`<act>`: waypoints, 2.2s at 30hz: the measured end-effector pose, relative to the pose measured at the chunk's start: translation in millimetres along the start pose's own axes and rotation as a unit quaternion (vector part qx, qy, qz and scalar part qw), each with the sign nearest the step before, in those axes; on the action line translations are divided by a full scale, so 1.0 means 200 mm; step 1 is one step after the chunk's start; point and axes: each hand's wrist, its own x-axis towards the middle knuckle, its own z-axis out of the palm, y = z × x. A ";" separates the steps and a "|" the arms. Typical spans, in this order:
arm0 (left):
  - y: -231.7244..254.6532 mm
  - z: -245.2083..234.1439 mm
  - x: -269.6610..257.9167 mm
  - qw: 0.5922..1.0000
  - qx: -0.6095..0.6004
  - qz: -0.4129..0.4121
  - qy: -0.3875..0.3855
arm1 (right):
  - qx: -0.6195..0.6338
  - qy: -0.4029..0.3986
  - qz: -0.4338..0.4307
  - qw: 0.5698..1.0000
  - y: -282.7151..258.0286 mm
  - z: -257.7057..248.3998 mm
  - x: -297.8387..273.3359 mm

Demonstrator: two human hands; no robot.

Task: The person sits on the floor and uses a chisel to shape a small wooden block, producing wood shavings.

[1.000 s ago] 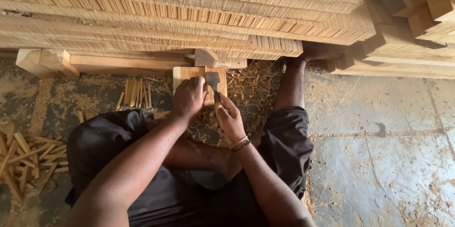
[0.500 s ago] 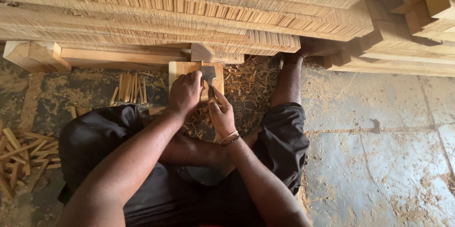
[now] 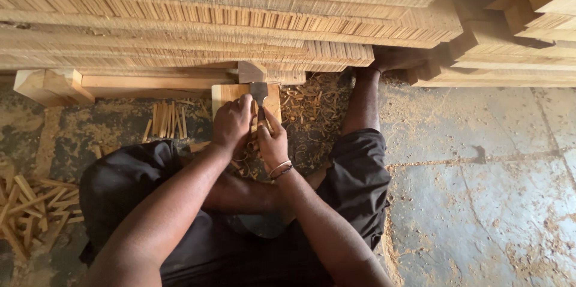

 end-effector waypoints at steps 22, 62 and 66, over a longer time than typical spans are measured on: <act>-0.05 0.11 -0.03 0.999 -0.023 -0.022 -0.042 | 0.011 -0.055 0.067 0.996 -0.11 -0.10 -0.11; -0.22 -0.20 0.07 0.935 -0.256 -0.228 -0.093 | 0.020 0.020 -0.030 0.999 -0.20 -0.30 -0.13; -0.57 -0.34 0.09 0.928 -0.213 -0.199 -0.232 | -0.064 -0.072 -0.037 0.995 -0.15 -0.27 -0.24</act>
